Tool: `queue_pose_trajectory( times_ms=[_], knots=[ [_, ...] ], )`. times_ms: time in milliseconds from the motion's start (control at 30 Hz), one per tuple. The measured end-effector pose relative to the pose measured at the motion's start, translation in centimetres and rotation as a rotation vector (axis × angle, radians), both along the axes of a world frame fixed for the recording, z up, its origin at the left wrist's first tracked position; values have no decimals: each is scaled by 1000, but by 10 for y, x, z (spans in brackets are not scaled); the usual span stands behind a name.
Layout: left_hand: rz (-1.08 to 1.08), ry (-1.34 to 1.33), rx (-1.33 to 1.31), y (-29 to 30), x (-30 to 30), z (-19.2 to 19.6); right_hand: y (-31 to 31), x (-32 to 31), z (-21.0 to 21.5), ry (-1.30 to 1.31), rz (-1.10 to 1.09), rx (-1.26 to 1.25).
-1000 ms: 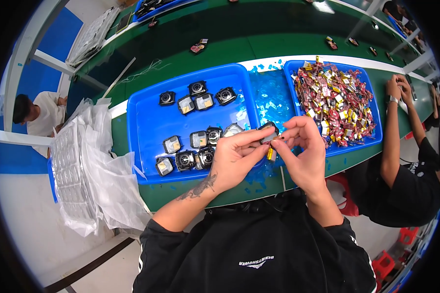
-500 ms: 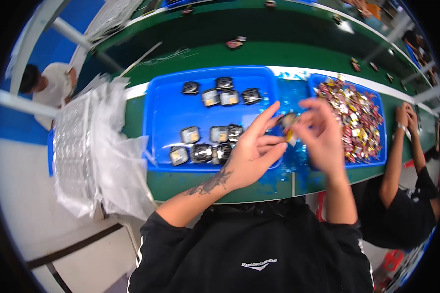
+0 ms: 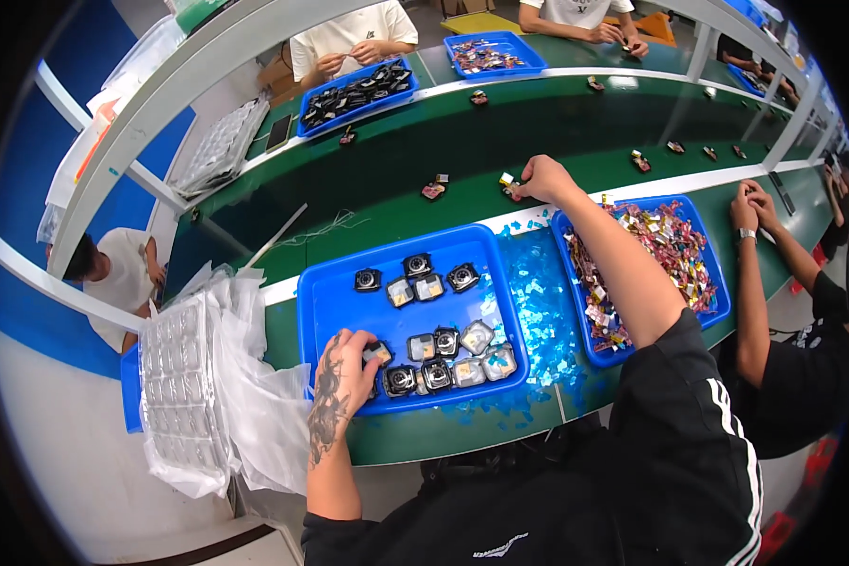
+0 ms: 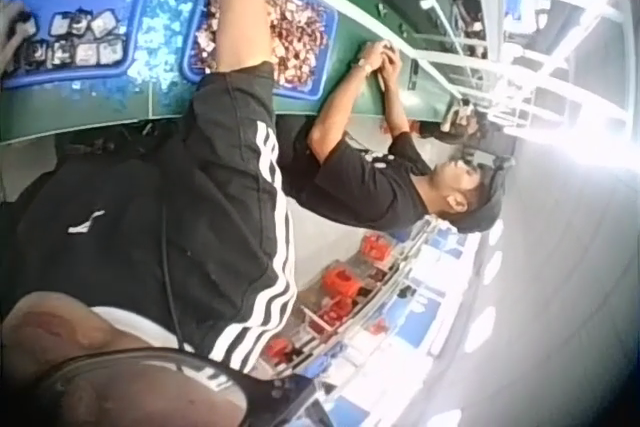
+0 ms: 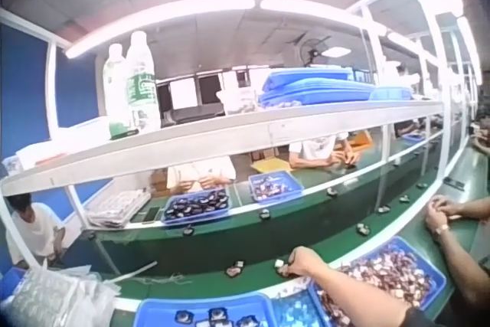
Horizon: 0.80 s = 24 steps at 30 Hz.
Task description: Assembling small electronic components, likely smartwatches or similar devices, on a factory production line.
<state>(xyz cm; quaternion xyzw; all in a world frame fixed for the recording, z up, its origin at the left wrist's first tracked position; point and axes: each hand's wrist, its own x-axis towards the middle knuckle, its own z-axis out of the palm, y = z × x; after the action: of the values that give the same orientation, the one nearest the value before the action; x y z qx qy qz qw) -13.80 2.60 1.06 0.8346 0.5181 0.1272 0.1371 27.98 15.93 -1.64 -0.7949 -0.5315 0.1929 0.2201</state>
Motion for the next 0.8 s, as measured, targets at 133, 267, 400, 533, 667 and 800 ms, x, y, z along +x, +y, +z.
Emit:
queue_pose_trajectory(
  times_ms=[133, 267, 400, 533, 667, 800],
  knots=[
    [-42, -152, -104, 10, 17, 15, -4, 20, -8, 3, -7, 41],
    [-141, -737, -345, 21, 51, 27, -26, 52, 9, -1, -5, 145],
    [-57, -1348, -815, 14, 81, 33, -97, 46, 76, -40, 164, 319],
    [-54, -1404, -978, 10, 106, 25, -200, 31, 95, -60, 302, 172],
    [-34, -1328, -1121, 2, 128, 20, -253, 15, 59, -192, 219, 111],
    [-29, -1322, -1102, -8, 141, 16, -268, -6, 34, -227, -26, 187]
  ],
)
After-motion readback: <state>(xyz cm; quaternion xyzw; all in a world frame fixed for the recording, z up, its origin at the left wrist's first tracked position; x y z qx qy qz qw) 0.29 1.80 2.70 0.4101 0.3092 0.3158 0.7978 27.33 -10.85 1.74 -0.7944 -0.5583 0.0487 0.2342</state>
